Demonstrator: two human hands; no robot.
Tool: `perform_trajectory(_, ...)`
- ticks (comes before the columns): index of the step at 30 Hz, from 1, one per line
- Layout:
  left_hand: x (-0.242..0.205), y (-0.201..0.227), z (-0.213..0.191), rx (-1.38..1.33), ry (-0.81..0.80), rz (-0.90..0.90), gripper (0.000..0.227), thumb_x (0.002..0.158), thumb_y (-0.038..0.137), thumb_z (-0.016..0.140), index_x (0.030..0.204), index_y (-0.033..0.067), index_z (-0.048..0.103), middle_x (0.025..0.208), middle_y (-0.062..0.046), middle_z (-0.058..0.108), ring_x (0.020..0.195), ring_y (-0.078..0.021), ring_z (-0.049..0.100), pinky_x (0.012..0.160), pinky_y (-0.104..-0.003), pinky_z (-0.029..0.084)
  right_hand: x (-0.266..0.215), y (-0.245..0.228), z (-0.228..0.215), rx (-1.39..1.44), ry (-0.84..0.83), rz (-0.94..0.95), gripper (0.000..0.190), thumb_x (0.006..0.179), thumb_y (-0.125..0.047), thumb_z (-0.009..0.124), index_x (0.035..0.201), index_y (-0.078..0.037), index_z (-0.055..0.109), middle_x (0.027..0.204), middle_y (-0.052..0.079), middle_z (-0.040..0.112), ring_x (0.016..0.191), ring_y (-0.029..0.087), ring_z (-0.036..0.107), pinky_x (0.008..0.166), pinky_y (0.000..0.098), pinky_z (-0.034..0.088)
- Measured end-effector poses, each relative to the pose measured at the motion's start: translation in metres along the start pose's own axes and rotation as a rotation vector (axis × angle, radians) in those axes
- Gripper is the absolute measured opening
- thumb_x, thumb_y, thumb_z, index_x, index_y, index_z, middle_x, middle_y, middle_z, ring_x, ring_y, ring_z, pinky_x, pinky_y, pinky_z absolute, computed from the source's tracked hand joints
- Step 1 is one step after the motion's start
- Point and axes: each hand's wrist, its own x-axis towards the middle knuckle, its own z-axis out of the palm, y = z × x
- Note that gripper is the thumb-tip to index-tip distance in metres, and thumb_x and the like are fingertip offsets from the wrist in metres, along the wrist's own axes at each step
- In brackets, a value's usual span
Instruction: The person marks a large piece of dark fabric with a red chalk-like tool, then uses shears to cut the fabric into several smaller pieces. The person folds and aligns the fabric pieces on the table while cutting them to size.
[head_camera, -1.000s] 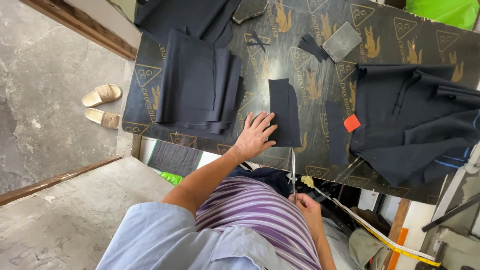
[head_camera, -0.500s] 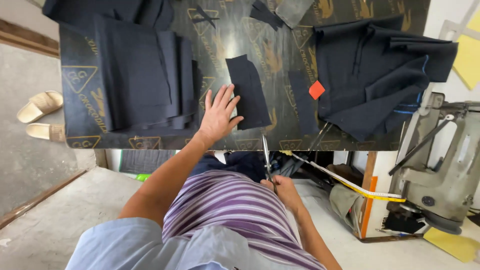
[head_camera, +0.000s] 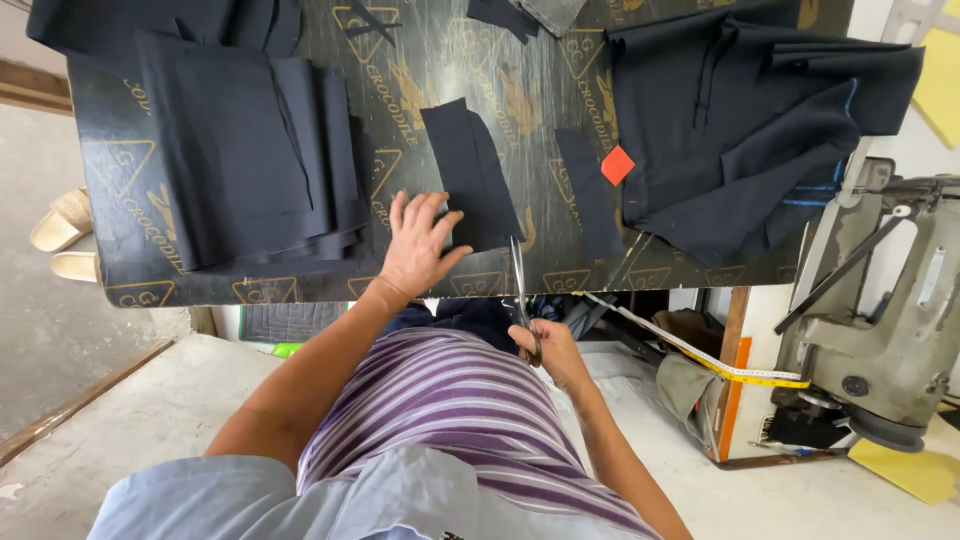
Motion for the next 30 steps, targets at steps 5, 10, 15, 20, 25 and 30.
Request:
perform_trajectory(5, -0.013, 0.0, 0.035, -0.065, -0.033, 0.104, 0.045, 0.087, 0.063, 0.068, 0.107, 0.0236, 0.063, 0.11, 0.001, 0.049, 0.111, -0.0227, 0.05, 0.109, -0.053, 0.03, 0.005, 0.011, -0.003, 0.012, 0.022, 0.04, 0.039, 0.084, -0.028, 0.087, 0.066, -0.002, 0.065, 0.049, 0.013, 0.062, 0.04, 0.011, 0.052, 0.04, 0.0202, 0.039)
perform_trajectory(10, -0.004, 0.001, 0.029, -0.11, 0.07, 0.167, 0.023, 0.1, 0.039, 0.062, 0.087, 0.0205, 0.064, 0.091, 0.002, 0.052, 0.094, -0.021, 0.053, 0.1, -0.046, 0.036, 0.012, 0.018, -0.007, 0.016, 0.041, 0.054, 0.042, 0.082, -0.031, 0.089, 0.065, -0.001, 0.065, 0.048, 0.014, 0.062, 0.039, 0.013, 0.054, 0.038, 0.0195, 0.039)
perform_trajectory(15, -0.006, -0.005, 0.023, -0.132, 0.085, 0.173, 0.021, 0.098, 0.035, 0.067, 0.083, 0.0202, 0.068, 0.087, 0.002, 0.052, 0.092, -0.0187, 0.054, 0.101, -0.043, 0.038, 0.007, 0.009, -0.007, 0.027, 0.04, 0.058, 0.043, 0.082, -0.031, 0.089, 0.064, -0.001, 0.065, 0.048, 0.014, 0.061, 0.039, 0.015, 0.056, 0.037, 0.0197, 0.04)
perform_trajectory(20, 0.023, -0.009, -0.009, -0.169, 0.041, 0.203, 0.024, 0.091, 0.042, 0.073, 0.087, 0.0189, 0.069, 0.093, 0.001, 0.056, 0.093, -0.0204, 0.056, 0.102, -0.044, 0.04, 0.001, -0.002, -0.005, 0.037, 0.041, 0.045, 0.042, 0.082, -0.028, 0.089, 0.062, -0.001, 0.063, 0.047, 0.014, 0.059, 0.039, 0.015, 0.057, 0.036, 0.0192, 0.04)
perform_trajectory(25, 0.105, -0.056, -0.021, -0.028, 0.164, 0.03, 0.028, 0.092, 0.027, 0.079, 0.111, 0.0107, 0.067, 0.11, -0.007, 0.057, 0.099, -0.0284, 0.058, 0.09, -0.045, 0.043, 0.004, -0.005, -0.006, -0.049, 0.039, 0.057, 0.045, 0.077, -0.029, 0.093, 0.06, 0.0, 0.062, 0.048, 0.016, 0.06, 0.039, 0.018, 0.061, 0.037, 0.0203, 0.04)
perform_trajectory(30, 0.116, -0.045, -0.026, 0.046, -0.04, 0.226, 0.049, 0.087, 0.039, 0.082, 0.123, 0.0085, 0.067, 0.128, -0.013, 0.056, 0.115, -0.0327, 0.053, 0.104, -0.052, 0.034, -0.012, -0.017, -0.01, -0.151, -0.007, 0.092, 0.049, 0.082, -0.033, 0.087, 0.057, -0.008, 0.053, 0.048, 0.009, 0.058, 0.045, 0.013, 0.055, 0.053, 0.0265, 0.043)
